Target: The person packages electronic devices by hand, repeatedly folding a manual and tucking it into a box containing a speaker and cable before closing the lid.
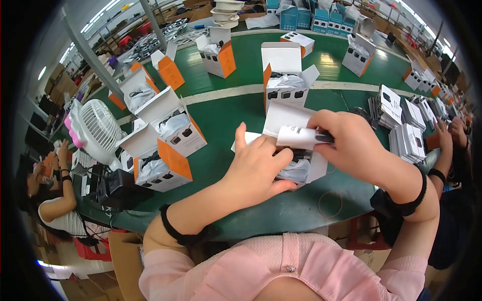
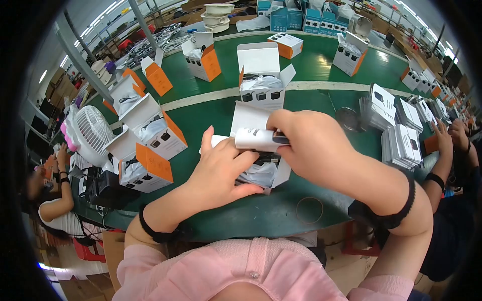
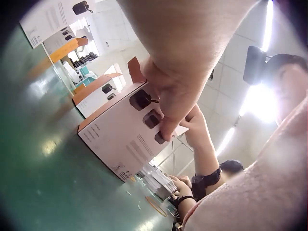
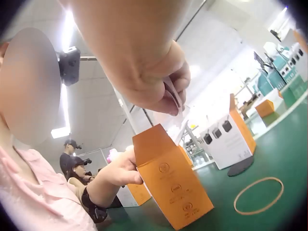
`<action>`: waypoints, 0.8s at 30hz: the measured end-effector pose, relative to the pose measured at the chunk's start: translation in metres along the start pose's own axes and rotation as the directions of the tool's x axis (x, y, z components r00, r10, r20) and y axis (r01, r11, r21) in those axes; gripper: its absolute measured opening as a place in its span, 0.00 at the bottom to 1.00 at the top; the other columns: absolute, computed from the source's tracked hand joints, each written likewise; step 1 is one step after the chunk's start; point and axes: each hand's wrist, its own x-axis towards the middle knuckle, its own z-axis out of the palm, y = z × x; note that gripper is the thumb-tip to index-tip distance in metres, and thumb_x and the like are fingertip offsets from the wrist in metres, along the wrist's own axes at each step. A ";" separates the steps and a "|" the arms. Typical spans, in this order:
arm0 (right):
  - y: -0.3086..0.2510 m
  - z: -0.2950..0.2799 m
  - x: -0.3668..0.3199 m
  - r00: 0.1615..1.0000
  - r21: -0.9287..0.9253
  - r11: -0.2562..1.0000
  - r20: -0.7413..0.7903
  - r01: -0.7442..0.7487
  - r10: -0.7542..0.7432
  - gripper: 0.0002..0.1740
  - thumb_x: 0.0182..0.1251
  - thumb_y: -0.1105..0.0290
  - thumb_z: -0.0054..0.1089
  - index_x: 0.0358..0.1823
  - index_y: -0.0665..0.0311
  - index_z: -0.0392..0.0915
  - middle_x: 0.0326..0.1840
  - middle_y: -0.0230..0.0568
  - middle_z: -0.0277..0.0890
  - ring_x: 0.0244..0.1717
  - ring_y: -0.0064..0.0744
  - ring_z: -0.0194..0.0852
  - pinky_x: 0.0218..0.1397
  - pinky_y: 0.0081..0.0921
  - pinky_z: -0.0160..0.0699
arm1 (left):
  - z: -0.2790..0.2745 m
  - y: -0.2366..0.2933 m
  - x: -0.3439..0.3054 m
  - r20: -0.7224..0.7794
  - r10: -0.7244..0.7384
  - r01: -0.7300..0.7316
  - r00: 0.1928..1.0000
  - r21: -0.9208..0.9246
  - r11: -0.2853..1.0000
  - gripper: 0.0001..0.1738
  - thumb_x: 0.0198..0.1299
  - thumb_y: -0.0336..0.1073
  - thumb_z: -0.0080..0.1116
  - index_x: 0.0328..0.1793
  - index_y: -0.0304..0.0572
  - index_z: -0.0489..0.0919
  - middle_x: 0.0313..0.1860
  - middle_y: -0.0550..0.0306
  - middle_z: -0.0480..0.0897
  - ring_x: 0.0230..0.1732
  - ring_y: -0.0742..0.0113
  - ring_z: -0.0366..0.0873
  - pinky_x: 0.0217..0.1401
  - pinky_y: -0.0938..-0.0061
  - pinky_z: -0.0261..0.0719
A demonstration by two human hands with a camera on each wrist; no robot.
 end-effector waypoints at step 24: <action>-0.024 0.024 0.006 0.961 -0.535 0.801 0.089 0.267 -0.261 0.08 0.40 0.70 0.61 0.22 0.59 0.71 0.22 0.33 0.71 0.27 0.31 0.74 0.31 0.27 0.68 | 0.007 0.004 -0.005 -0.098 0.003 -0.003 0.995 -0.003 1.000 0.30 0.37 0.51 0.74 0.48 0.47 0.80 0.41 0.57 0.76 0.44 0.60 0.75 0.62 0.28 0.46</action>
